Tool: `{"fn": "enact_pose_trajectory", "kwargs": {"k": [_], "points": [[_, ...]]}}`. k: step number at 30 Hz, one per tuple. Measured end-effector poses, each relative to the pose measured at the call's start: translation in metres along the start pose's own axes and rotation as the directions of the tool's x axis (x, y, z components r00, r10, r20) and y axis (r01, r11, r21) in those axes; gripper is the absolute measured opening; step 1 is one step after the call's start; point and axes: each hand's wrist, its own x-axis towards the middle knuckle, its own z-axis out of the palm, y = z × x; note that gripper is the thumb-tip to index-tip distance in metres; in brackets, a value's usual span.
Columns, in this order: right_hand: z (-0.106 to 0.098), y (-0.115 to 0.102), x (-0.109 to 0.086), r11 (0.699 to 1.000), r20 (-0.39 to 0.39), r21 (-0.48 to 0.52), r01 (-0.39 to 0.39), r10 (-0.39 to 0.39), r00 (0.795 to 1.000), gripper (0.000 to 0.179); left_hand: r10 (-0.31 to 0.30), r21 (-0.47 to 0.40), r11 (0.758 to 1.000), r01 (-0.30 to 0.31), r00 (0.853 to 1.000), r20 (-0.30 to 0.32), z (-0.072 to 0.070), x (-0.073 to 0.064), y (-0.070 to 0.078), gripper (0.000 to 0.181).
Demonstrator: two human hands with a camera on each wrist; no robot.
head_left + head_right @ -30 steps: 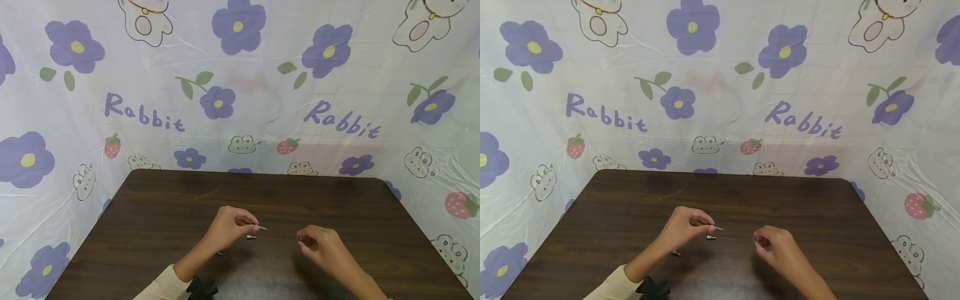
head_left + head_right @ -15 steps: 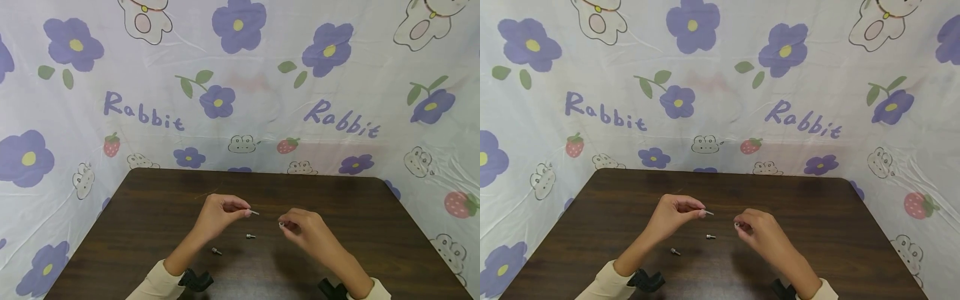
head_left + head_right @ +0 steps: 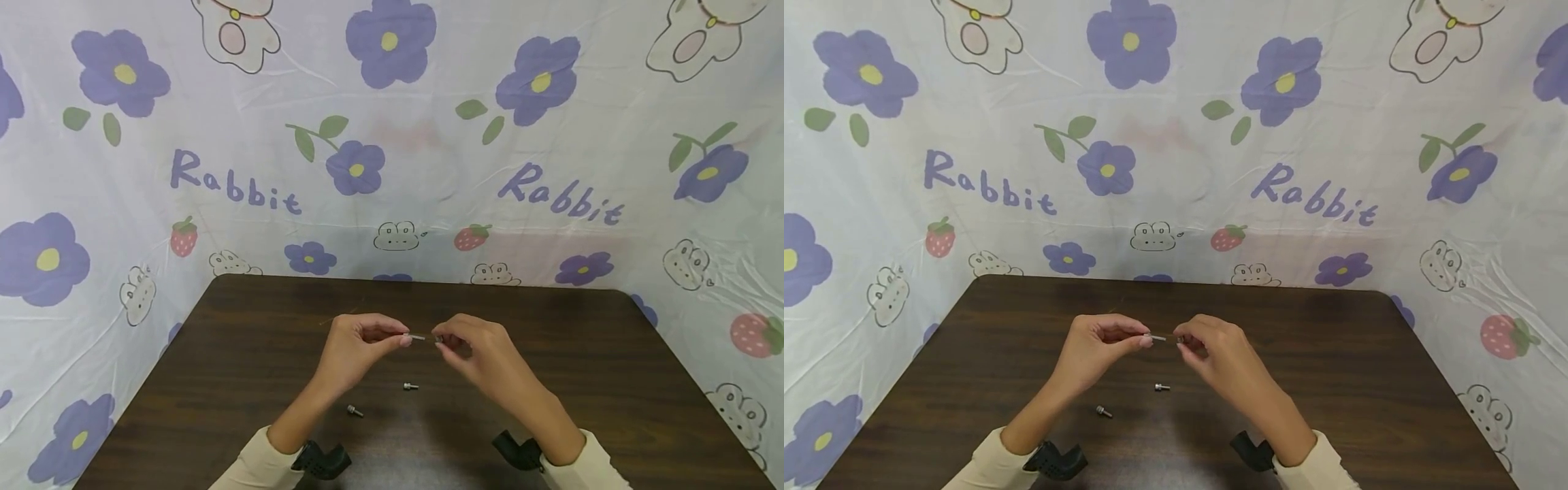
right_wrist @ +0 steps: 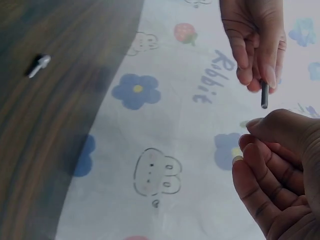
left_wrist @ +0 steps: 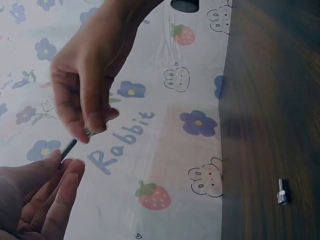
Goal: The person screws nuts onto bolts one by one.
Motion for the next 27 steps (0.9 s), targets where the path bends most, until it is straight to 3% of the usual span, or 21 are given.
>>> {"fn": "enact_pose_trajectory", "kwargs": {"k": [15,27], "points": [[0.004,-0.012,0.013,0.999,-0.019,0.026,0.040,-0.039,0.999,0.021,0.016,-0.036,0.999,-0.017,0.999,-0.028,0.001,-0.001,0.000,0.014],[0.011,-0.012,0.015,0.988,-0.181,0.134,0.071,-0.046,0.982,0.024,0.047,-0.062,0.997,-0.053,0.994,-0.099,0.001,-0.002,0.002,0.010]]}}
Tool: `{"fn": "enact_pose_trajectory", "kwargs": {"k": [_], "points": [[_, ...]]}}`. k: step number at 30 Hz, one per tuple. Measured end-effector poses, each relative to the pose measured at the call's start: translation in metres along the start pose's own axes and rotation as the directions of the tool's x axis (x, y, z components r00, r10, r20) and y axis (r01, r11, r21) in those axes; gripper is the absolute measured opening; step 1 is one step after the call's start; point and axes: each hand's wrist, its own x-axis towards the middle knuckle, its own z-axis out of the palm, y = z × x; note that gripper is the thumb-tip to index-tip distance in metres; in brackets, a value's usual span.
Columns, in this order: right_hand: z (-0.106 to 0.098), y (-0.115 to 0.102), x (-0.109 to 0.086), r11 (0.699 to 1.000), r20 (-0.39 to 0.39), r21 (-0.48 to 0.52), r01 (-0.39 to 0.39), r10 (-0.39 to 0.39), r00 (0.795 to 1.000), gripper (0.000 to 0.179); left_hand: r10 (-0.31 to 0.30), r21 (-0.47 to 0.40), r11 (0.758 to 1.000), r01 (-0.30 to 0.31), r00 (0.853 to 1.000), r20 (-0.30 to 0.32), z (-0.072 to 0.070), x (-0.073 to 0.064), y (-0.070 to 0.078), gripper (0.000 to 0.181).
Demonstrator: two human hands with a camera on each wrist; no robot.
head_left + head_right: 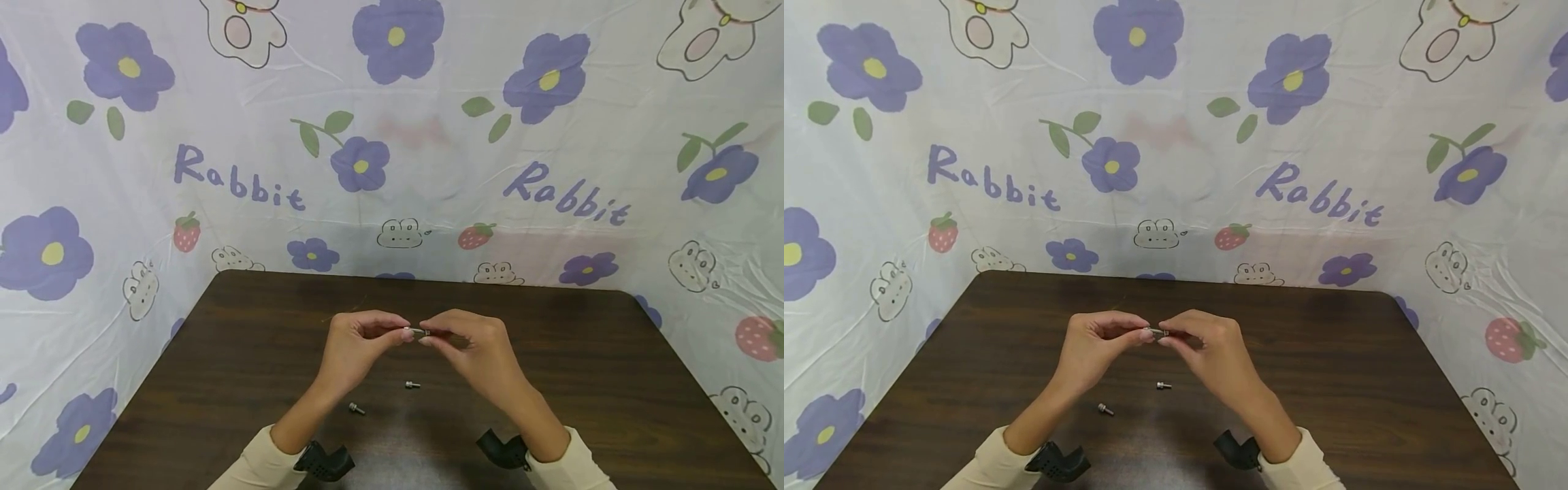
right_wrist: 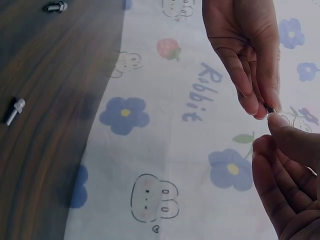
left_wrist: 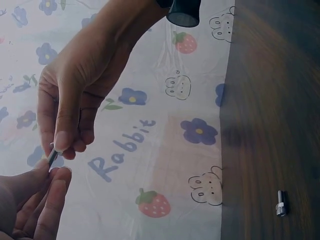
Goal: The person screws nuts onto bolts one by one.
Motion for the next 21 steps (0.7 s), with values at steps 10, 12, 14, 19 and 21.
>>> {"fn": "enact_pose_trajectory", "kwargs": {"k": [10,12,14,19,21], "points": [[0.0032,0.0010,0.0007,0.999,-0.048,0.052,0.011,-0.008,0.999,0.024,0.024,-0.058,0.998,-0.025,1.000,-0.020,0.0010,-0.0009,0.0046,0.009],[0.0031,0.0015,0.0004,0.999,-0.043,0.049,0.008,-0.006,0.999,0.023,0.025,-0.058,0.998,-0.026,0.999,-0.020,0.0009,-0.0010,0.0056,0.009],[0.0030,0.0019,0.0000,0.999,-0.039,0.045,0.005,-0.003,0.999,0.022,0.029,-0.067,0.997,-0.030,0.999,-0.020,0.0010,-0.0011,0.0062,0.009],[0.0028,0.0013,0.0000,0.999,-0.036,0.037,-0.020,0.021,0.999,0.019,0.042,-0.107,0.993,-0.045,0.999,-0.028,0.0031,0.0000,0.0070,0.008],[0.0031,0.0009,0.0003,0.999,-0.036,0.042,-0.029,0.030,0.999,0.016,0.048,-0.120,0.991,-0.052,0.998,-0.034,0.0044,0.0006,0.0070,0.008]]}}
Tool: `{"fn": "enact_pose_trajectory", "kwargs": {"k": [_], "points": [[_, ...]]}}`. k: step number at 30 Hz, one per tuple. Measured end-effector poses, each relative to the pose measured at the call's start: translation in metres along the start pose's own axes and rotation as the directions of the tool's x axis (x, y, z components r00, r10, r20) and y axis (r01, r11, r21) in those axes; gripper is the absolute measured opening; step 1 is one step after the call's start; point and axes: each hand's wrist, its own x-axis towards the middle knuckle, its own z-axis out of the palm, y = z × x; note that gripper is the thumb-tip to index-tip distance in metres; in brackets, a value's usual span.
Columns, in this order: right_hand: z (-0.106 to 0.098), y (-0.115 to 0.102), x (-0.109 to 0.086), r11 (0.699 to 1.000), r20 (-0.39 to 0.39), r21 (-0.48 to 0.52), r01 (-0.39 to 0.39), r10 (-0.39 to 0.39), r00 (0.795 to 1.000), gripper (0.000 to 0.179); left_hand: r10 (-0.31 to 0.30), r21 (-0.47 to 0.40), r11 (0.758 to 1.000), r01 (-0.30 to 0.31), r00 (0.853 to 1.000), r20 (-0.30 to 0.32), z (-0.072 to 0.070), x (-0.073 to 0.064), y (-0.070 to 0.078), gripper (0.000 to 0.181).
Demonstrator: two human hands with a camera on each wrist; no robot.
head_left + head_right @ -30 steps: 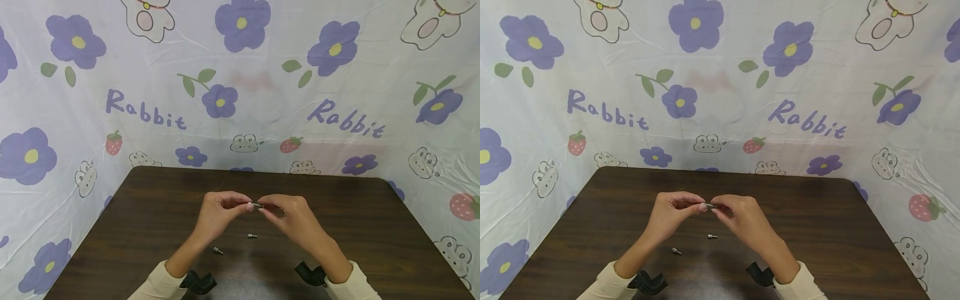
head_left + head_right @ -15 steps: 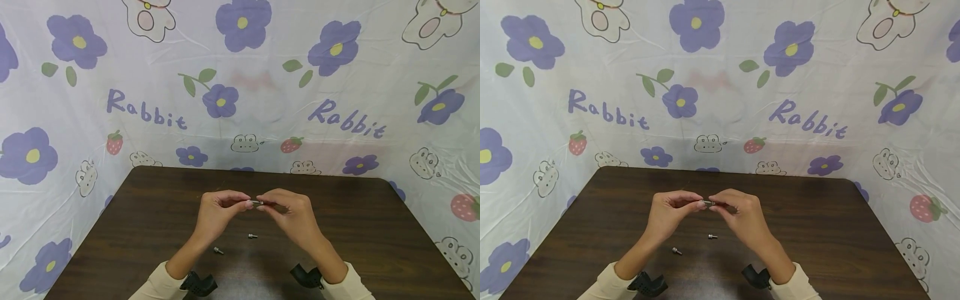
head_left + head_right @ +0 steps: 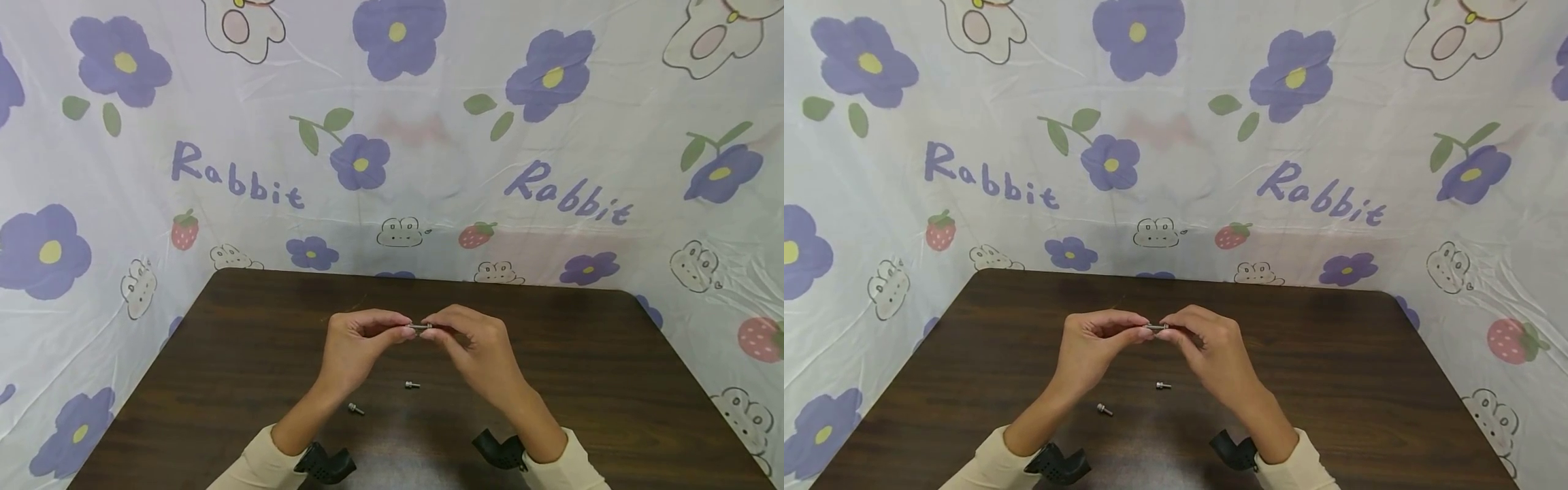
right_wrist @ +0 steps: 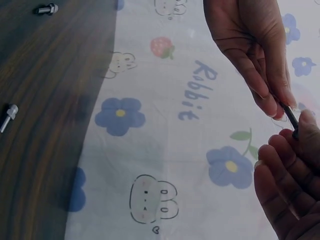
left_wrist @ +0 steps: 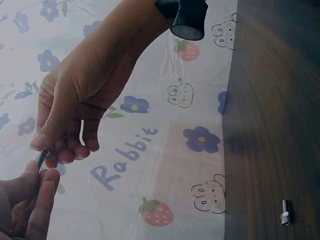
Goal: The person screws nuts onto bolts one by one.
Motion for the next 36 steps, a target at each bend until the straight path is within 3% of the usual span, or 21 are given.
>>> {"fn": "enact_pose_trajectory", "kwargs": {"k": [6,13,20,27,32,36], "points": [[0.002,-0.002,0.000,0.998,-0.001,0.037,-0.056,0.056,0.998,0.008,0.031,-0.004,1.000,-0.031,0.999,-0.014,0.003,0.001,0.002,0.008],[0.006,-0.003,-0.003,0.983,0.018,0.083,-0.166,0.165,0.986,0.032,0.036,0.007,0.999,-0.036,0.999,-0.029,0.006,0.001,0.004,0.007],[0.006,-0.006,-0.003,0.962,0.030,0.120,-0.245,0.243,0.969,0.040,0.015,-0.013,1.000,-0.015,1.000,-0.020,0.007,-0.002,0.002,0.007],[0.002,-0.002,-0.005,0.957,0.034,0.164,-0.240,0.238,0.971,0.039,0.010,-0.039,0.999,-0.011,1.000,-0.021,0.008,-0.002,0.001,0.007],[-0.007,0.001,-0.005,0.966,0.031,0.164,-0.199,0.197,0.980,0.017,0.013,-0.060,0.998,-0.015,0.999,-0.033,0.007,-0.002,0.002,0.007],[-0.009,0.000,-0.004,0.977,0.025,0.166,-0.130,0.127,0.992,0.039,0.021,-0.071,0.997,-0.024,0.999,-0.040,0.005,-0.001,0.004,0.007]]}}
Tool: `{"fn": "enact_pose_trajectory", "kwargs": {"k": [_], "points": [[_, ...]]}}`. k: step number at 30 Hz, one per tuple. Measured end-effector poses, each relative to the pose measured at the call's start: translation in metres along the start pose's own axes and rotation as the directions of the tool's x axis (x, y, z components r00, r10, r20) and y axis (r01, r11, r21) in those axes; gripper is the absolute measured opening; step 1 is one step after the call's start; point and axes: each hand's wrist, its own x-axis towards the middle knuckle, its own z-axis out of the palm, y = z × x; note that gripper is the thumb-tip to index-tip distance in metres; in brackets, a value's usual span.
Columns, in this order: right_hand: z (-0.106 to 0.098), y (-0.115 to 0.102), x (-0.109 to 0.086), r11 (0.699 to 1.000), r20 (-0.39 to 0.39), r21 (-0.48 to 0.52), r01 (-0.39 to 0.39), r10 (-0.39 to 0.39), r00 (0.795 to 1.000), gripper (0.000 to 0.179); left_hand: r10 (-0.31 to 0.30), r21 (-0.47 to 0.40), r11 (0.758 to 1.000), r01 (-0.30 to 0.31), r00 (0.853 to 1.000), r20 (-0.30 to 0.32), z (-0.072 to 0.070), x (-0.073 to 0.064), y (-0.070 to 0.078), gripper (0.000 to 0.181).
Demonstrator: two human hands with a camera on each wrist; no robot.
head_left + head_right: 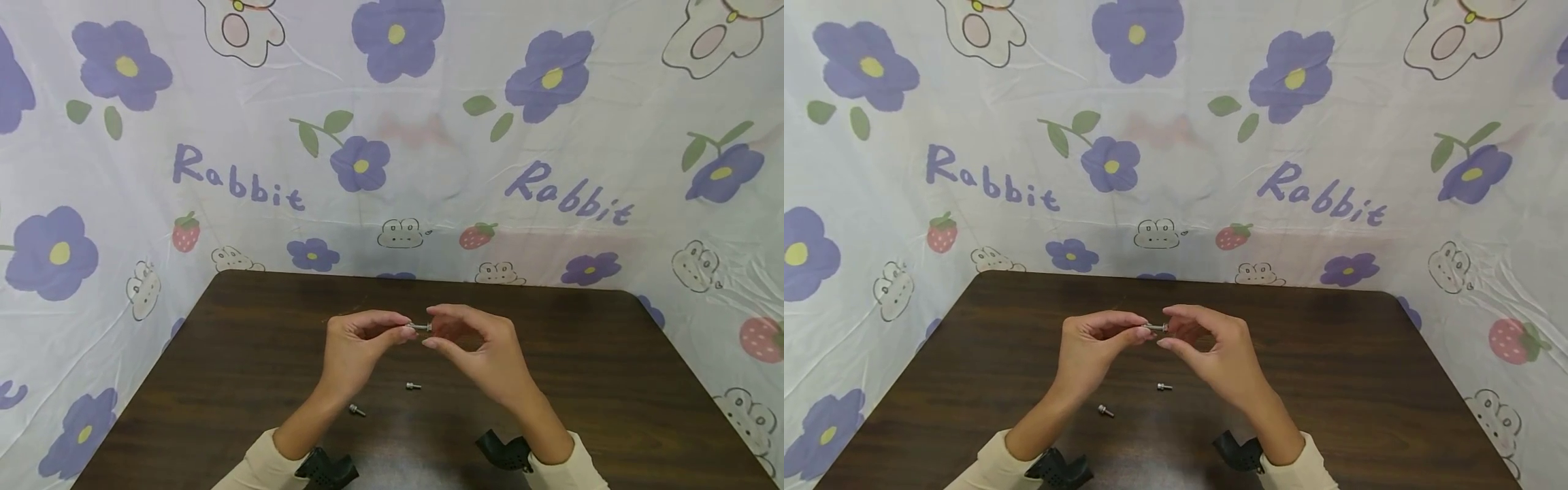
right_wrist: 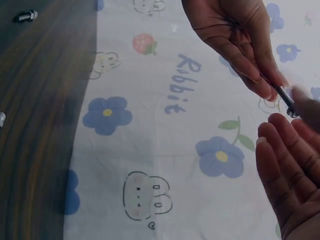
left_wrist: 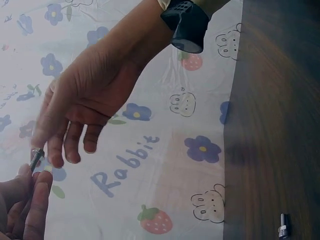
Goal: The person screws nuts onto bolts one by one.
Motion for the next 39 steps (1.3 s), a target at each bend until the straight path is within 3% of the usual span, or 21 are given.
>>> {"fn": "enact_pose_trajectory", "kwargs": {"k": [6,13,26,39], "points": [[0.0021,-0.0018,0.0005,0.994,-0.024,-0.005,0.107,-0.107,0.994,0.037,0.007,0.014,1.000,-0.007,1.000,0.003,-0.0006,-0.0002,0.0009,0.006],[0.0051,-0.0027,0.0013,0.984,-0.053,0.005,0.176,-0.176,0.983,0.031,0.000,-0.008,1.000,0.000,1.000,0.013,-0.0001,-0.0020,0.0027,0.008],[0.0067,0.0003,-0.0027,0.996,-0.036,-0.005,0.091,-0.091,0.995,0.017,0.020,0.000,1.000,-0.020,0.999,0.050,-0.0010,-0.0035,0.0038,0.009],[0.0072,0.0002,-0.0027,0.998,-0.067,-0.042,0.049,-0.052,0.996,0.023,0.019,-0.002,1.000,-0.018,0.999,0.042,0.0008,-0.0038,0.0029,0.009]]}}
